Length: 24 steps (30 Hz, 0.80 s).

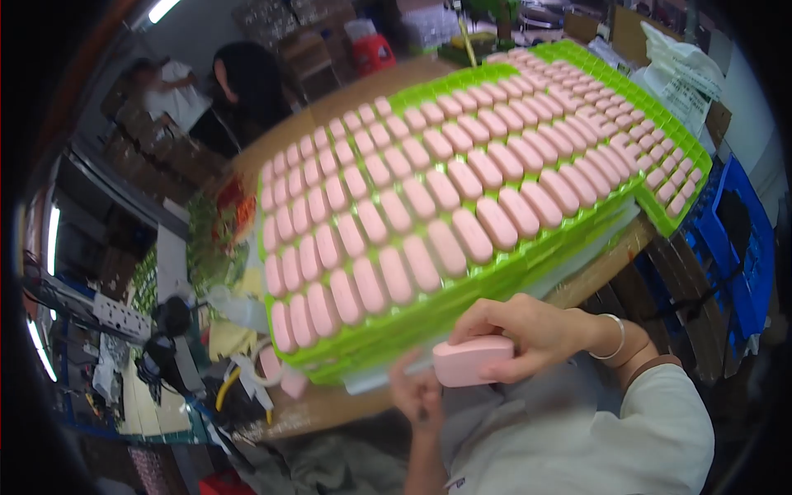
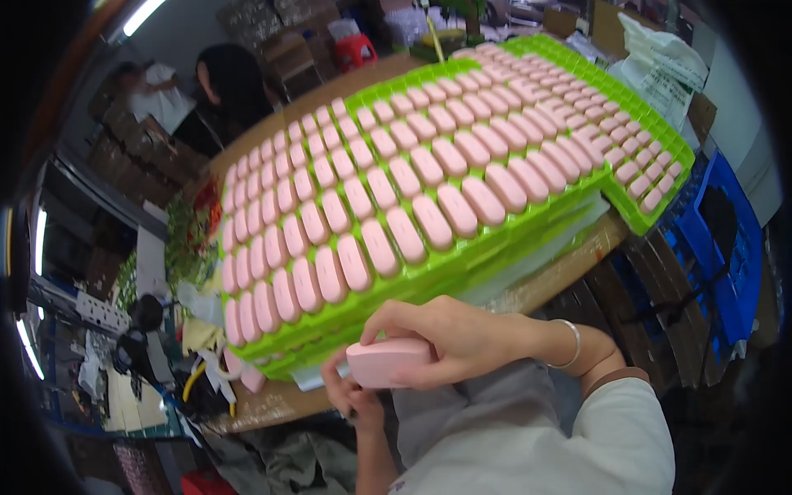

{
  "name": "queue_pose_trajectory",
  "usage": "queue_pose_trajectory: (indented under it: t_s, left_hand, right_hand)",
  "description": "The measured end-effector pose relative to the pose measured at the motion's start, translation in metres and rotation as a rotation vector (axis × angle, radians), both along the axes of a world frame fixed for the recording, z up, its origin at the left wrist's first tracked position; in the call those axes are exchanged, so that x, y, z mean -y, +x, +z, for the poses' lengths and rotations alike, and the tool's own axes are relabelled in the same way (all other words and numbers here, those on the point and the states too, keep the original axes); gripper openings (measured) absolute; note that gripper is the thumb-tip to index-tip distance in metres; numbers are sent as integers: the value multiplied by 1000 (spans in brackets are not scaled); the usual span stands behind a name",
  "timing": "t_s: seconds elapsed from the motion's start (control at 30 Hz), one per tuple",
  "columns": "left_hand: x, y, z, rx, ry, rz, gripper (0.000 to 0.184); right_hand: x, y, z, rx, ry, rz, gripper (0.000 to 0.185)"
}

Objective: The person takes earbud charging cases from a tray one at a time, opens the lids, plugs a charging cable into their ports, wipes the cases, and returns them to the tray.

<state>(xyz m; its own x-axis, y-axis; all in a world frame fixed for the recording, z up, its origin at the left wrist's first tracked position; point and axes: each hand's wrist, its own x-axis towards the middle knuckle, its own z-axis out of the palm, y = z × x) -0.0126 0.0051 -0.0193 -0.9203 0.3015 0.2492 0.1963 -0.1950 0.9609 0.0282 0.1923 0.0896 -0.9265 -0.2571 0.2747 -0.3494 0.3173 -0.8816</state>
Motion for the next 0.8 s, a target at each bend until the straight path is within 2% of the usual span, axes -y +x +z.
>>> queue_pose_trajectory:
  t_s: [0.03, 0.1, 0.13, 0.2, 0.23, 0.3, 0.37, 0.43, 0.53, 0.6, 0.63, 0.7, 0.73, 0.8]
  left_hand:
    - [5, -1, 9, 66, 12, -99, 92]
    - [6, -2, 15, 98, 35, -145, 89]
    - [3, -3, 7, 51, 46, -91, 68]
    - [5, -6, -3, 54, -110, 43, 41]
    - [6, -6, -7, 66, -126, 54, 41]
    - [5, -7, -15, 56, -38, 110, 26]
    - [2, -6, -15, 46, -15, 139, 26]
    - [-1, -4, -15, 36, 9, 170, 26]
    - [-4, -4, -19, -19, -16, 232, 24]
    - [-4, -8, -21, 91, 156, 262, 20]
    - [-3, -8, -21, 98, 154, 267, 20]
    - [0, -9, -19, 47, 3, 217, 27]
    - [0, -10, -21, 51, 5, 220, 27]
    - [1, -11, -24, -71, 34, 184, 38]
  right_hand:
    - [6, 2, -20, 50, -32, 21, 40]
    - [20, 1, -61, 151, -135, -33, 39]
    - [25, 0, -77, 186, -157, -11, 39]
    - [35, -3, -102, 154, -354, -127, 36]
    - [40, -2, -103, 273, -451, -179, 35]
    - [41, -3, -101, 313, -510, -176, 38]
    - [40, -5, -105, 346, -560, -174, 40]
    - [42, -7, -112, 124, -479, -153, 50]
    - [39, -6, -107, 196, -503, -173, 57]
    - [41, -5, -112, 144, -485, -180, 58]
    - [42, -5, -114, 90, -465, -189, 60]
    - [42, -4, -111, 136, -532, -194, 60]
    - [42, -5, -110, 171, -596, -202, 60]
    - [41, -5, -108, 173, -609, -195, 59]
